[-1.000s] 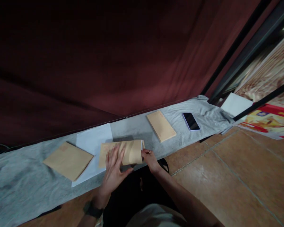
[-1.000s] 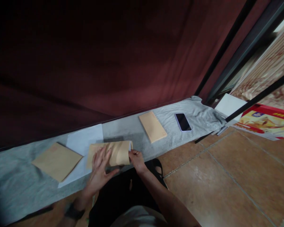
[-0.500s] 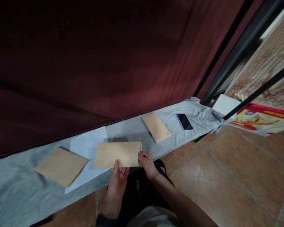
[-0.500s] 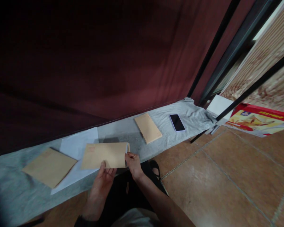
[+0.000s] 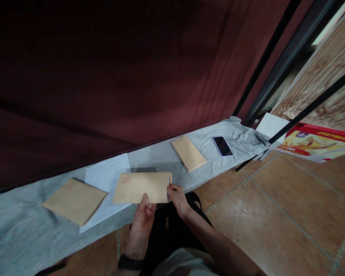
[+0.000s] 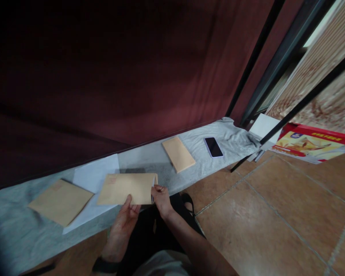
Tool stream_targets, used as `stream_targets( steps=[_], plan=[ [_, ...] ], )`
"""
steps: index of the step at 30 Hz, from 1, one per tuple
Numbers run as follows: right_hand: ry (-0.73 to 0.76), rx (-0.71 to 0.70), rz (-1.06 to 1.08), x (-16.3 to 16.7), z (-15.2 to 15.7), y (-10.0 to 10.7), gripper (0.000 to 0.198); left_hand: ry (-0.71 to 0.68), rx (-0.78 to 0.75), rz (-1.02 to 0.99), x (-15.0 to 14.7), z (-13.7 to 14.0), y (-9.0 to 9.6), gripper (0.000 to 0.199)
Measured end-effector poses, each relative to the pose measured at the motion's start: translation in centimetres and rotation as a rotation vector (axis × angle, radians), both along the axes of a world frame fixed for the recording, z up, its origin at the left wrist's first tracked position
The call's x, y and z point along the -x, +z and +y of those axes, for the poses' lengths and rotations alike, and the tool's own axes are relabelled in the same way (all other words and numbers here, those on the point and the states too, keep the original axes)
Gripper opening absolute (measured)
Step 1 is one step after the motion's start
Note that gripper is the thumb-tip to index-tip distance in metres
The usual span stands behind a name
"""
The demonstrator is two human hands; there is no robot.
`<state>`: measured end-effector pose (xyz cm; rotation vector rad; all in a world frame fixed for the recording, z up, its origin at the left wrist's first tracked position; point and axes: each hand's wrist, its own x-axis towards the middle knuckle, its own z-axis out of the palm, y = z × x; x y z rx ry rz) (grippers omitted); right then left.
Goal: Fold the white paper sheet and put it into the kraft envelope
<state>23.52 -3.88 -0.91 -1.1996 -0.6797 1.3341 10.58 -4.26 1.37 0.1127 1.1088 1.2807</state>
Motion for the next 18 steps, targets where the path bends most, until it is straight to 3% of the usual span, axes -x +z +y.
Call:
stream_targets(
  steps=[9,18],
  plan=[
    [0.011,0.048,0.178,0.2,-0.3,0.1,0.045,0.032,-0.023,-0.014,-0.1,0.2,-0.5,0.026],
    [0.138,0.043,0.177,-0.6,-0.4,-0.1,0.042,0.011,0.008,0.036,0.6,0.8,-1.1,0.025]
  ],
)
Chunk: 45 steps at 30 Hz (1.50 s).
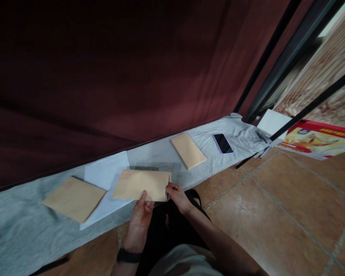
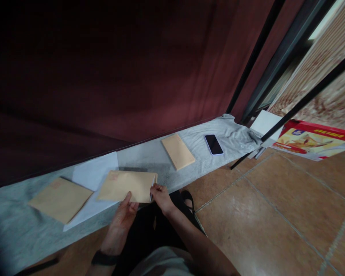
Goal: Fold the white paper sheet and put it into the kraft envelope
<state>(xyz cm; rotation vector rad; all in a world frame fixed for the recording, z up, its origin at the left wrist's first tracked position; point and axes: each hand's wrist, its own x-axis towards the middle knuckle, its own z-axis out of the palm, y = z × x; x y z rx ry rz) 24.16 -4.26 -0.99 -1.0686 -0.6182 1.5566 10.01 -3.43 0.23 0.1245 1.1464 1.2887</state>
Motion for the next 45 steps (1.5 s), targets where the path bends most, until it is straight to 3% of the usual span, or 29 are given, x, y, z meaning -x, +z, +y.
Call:
stream_targets(
  steps=[8,14,23,30,33,39,41,45],
  plan=[
    [0.049,0.055,-0.102,-1.3,-0.1,-1.0,0.037,-0.050,0.029,0.044,-0.2,1.0,0.7,0.024],
    [0.036,0.098,-0.092,-2.2,-0.2,-1.3,0.045,-0.078,-0.009,0.080,-0.9,2.9,1.3,0.021],
    [0.002,0.144,-0.154,-2.4,0.2,-2.0,0.038,-0.116,0.009,0.096,-1.5,4.2,-0.1,0.016],
    [0.004,0.146,-0.246,-3.5,0.0,-2.8,0.032,-0.157,-0.058,0.277,-1.1,6.4,-1.3,0.023],
    [-0.031,0.027,-0.436,-5.1,0.0,-2.7,0.027,-0.286,-0.103,0.339,-0.7,7.9,-1.3,0.036],
    [-0.115,-0.396,-1.134,-7.9,1.0,-1.4,0.027,-0.487,-0.191,0.441,-0.5,9.6,-1.2,0.049],
    [-0.081,-0.487,-1.257,-8.0,1.6,-1.1,0.031,-0.488,-0.189,0.469,-0.6,9.8,-1.4,0.045],
    [0.103,-0.635,-1.320,-7.1,2.6,-1.3,0.038,-0.355,-0.168,0.549,-1.1,9.8,-2.6,0.042]
  ],
)
